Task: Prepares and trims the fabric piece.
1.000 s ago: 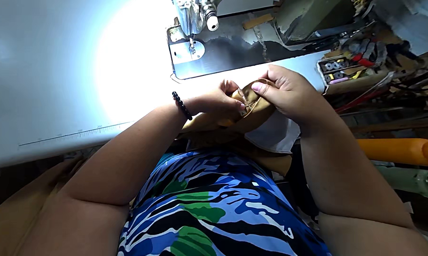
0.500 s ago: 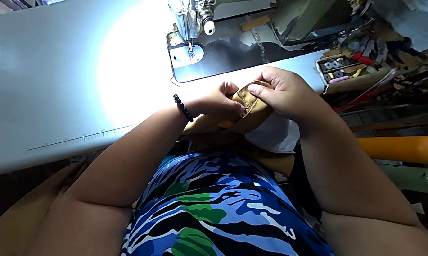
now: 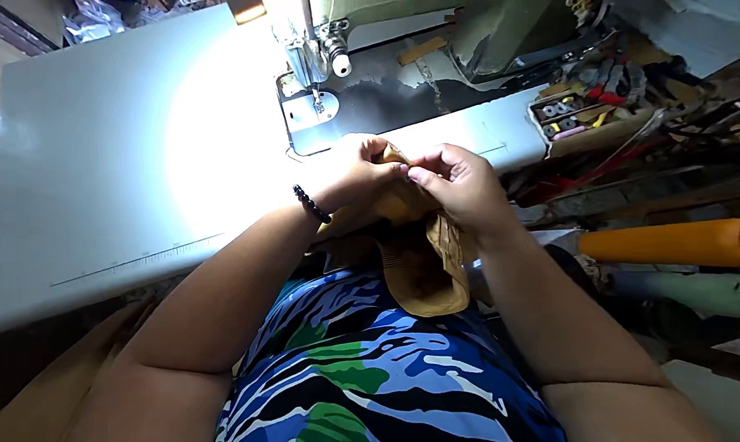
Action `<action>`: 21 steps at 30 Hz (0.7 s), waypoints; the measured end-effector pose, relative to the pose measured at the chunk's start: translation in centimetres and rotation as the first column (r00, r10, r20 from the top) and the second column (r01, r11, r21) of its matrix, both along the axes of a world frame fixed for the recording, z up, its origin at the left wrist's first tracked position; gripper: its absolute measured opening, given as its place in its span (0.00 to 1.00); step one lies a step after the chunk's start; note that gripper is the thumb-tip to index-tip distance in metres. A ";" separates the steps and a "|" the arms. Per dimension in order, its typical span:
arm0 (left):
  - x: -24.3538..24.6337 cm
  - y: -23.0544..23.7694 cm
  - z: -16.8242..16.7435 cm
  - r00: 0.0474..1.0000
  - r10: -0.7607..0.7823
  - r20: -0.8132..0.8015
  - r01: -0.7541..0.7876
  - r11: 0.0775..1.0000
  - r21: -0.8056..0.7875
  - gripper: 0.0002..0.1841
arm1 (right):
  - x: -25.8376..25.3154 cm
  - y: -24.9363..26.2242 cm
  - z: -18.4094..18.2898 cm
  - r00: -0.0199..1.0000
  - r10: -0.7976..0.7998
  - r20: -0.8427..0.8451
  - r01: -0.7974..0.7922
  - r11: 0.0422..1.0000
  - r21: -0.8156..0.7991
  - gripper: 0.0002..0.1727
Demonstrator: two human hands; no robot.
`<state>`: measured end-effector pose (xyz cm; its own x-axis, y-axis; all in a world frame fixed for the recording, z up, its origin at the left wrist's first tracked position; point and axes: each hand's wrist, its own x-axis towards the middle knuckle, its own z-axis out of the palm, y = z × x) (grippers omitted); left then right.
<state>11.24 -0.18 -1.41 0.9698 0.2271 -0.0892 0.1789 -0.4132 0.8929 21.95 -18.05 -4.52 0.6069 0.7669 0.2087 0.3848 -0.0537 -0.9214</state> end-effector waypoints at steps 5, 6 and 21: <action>-0.2 -0.4 0.1 0.997 0.081 -0.011 -0.079 0.990 0.116 0.06 | -0.7 0.7 -0.6 0.991 -0.119 0.054 0.117 0.992 0.042 0.03; -0.3 -0.5 0.2 0.996 0.086 -0.007 -0.085 0.986 0.144 0.06 | -0.8 0.9 -0.6 0.989 -0.131 0.074 0.129 0.991 0.030 0.03; 4.1 -11.2 1.4 0.917 -0.371 -0.149 0.399 0.850 0.344 0.13 | 8.2 -13.0 -0.6 0.513 -0.850 0.122 0.857 0.514 -0.019 0.19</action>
